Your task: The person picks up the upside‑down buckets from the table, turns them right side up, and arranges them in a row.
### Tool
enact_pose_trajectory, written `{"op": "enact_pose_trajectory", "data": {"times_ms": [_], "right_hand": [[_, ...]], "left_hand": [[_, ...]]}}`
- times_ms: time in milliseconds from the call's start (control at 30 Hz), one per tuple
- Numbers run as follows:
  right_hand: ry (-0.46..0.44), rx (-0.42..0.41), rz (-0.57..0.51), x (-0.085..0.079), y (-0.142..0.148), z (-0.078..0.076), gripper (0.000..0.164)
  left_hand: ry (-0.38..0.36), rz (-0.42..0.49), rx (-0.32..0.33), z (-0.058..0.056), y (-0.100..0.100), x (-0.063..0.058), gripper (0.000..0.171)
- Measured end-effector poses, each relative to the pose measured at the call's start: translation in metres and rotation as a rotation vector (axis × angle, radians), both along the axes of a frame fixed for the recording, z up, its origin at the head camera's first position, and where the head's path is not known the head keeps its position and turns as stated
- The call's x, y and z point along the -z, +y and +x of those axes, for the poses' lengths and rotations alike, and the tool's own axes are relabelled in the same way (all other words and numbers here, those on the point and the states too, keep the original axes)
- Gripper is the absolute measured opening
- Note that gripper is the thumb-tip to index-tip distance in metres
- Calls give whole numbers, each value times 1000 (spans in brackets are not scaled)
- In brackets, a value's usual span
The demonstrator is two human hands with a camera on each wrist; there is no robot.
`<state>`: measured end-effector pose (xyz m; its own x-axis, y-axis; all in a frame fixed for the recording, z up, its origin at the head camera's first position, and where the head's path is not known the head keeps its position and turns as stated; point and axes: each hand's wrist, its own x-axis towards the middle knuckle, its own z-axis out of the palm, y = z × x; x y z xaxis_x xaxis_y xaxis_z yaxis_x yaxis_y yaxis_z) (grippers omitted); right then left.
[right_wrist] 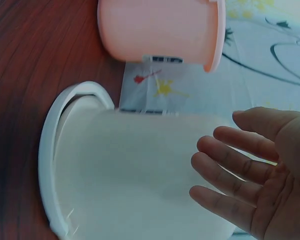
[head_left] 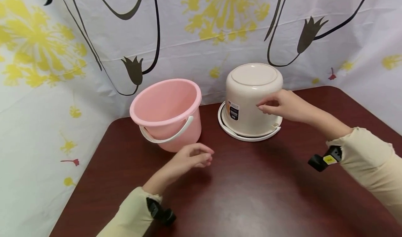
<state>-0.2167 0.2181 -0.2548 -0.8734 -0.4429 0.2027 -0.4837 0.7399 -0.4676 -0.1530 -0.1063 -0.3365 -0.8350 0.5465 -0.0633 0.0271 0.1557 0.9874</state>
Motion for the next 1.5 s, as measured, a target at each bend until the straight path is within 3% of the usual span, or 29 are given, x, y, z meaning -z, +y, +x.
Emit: {"op": "enact_pose_trajectory", "data": {"times_ms": [333,500,633,833,967,1133,1300,1500], "right_hand": [[-109,26,42,18,40,-14,24],[-173,8,62,25,58,-30,23],[-216,-21,72,34,65,-45,20],[-242,-16,133,50,77,-67,14],[-295,-29,116,62,85,-79,15],[-338,-61,109,76,92,-87,19],[-299,-61,139,87,95,-91,20],[-255,-26,160,96,96,-93,18]], "left_hand": [[50,-49,60,-33,56,-2,25],[226,-145,83,-53,73,1,23],[353,-267,48,-70,80,6,21],[412,-400,-15,-89,91,13,18],[464,-428,-9,-99,100,19,16],[569,-551,54,-107,110,24,17],[650,-696,132,-111,116,27,24],[735,-795,258,-112,121,30,28]]}}
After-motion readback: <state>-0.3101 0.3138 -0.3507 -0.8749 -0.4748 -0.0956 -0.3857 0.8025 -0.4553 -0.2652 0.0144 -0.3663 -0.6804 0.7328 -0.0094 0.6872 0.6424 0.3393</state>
